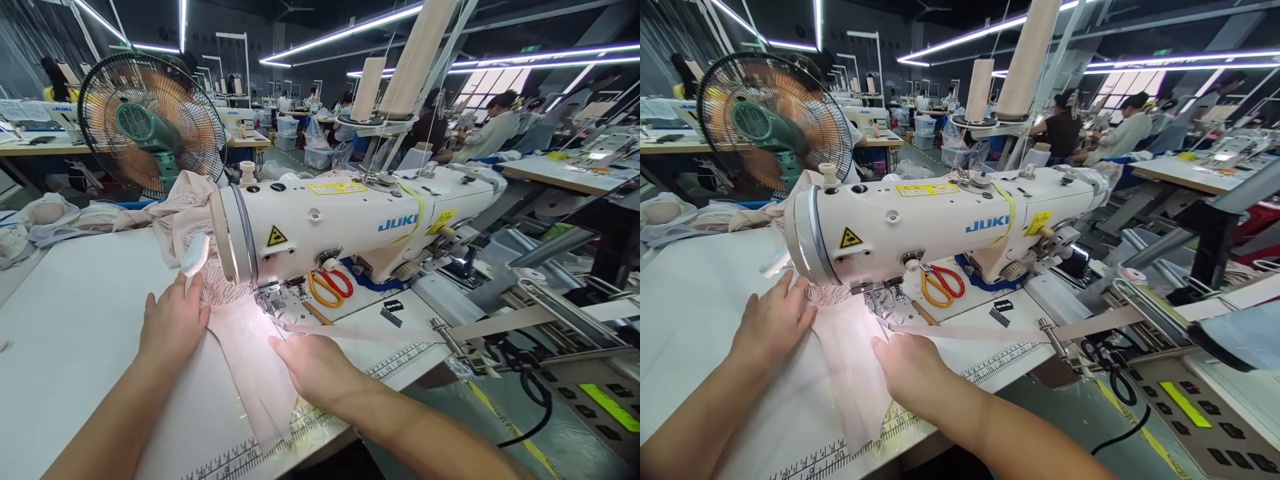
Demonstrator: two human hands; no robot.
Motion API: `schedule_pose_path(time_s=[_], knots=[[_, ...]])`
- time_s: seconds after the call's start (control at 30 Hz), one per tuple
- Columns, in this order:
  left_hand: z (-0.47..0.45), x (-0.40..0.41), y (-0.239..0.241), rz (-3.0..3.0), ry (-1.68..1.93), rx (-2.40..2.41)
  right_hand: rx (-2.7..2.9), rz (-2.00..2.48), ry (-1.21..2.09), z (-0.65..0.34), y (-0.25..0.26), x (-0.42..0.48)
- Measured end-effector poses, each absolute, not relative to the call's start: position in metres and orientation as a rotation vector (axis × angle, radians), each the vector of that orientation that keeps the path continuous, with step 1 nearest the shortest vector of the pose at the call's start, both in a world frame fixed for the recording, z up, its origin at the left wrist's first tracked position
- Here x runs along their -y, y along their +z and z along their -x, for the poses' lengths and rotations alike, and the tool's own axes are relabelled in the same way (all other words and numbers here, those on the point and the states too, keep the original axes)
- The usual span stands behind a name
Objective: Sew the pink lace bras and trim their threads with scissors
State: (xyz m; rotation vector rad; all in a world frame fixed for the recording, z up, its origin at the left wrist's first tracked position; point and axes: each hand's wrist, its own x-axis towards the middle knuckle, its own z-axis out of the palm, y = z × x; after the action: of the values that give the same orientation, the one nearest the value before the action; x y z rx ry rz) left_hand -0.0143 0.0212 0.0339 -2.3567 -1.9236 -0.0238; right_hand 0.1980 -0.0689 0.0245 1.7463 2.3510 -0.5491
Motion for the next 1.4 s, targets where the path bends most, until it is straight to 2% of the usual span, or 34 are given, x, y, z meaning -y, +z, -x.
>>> schedule_pose_path(time_s=[0.07,0.13,0.23,0.33,0.47,0.8,1.2,1.4], knots=[[0.000,-0.003,0.032,2.420,-0.157,1.805,-2.396,-1.737,-0.547,-0.204,0.018,0.072],[-0.018,0.022,0.025,2.624,-0.134,1.644,-2.476,-1.702,-0.538,-0.212,0.013,0.078],[-0.041,0.058,0.014,2.941,0.213,1.265,-2.548,-1.614,-0.524,-0.227,0.011,0.089],[-0.049,0.074,0.012,2.965,0.505,1.298,-2.516,-1.541,-0.508,-0.240,0.015,0.099],[-0.042,0.067,0.019,2.970,0.590,1.318,-2.538,-1.489,-0.411,-0.245,0.014,0.106],[-0.025,0.043,0.026,2.980,0.458,1.323,-2.586,-1.494,-0.329,-0.235,0.002,0.090],[-0.011,0.023,0.002,2.879,0.066,1.195,-2.519,-1.557,-0.288,-0.221,0.010,0.068],[-0.006,0.016,0.006,2.840,0.137,1.152,-2.318,-1.563,-0.343,-0.205,0.028,0.055]])
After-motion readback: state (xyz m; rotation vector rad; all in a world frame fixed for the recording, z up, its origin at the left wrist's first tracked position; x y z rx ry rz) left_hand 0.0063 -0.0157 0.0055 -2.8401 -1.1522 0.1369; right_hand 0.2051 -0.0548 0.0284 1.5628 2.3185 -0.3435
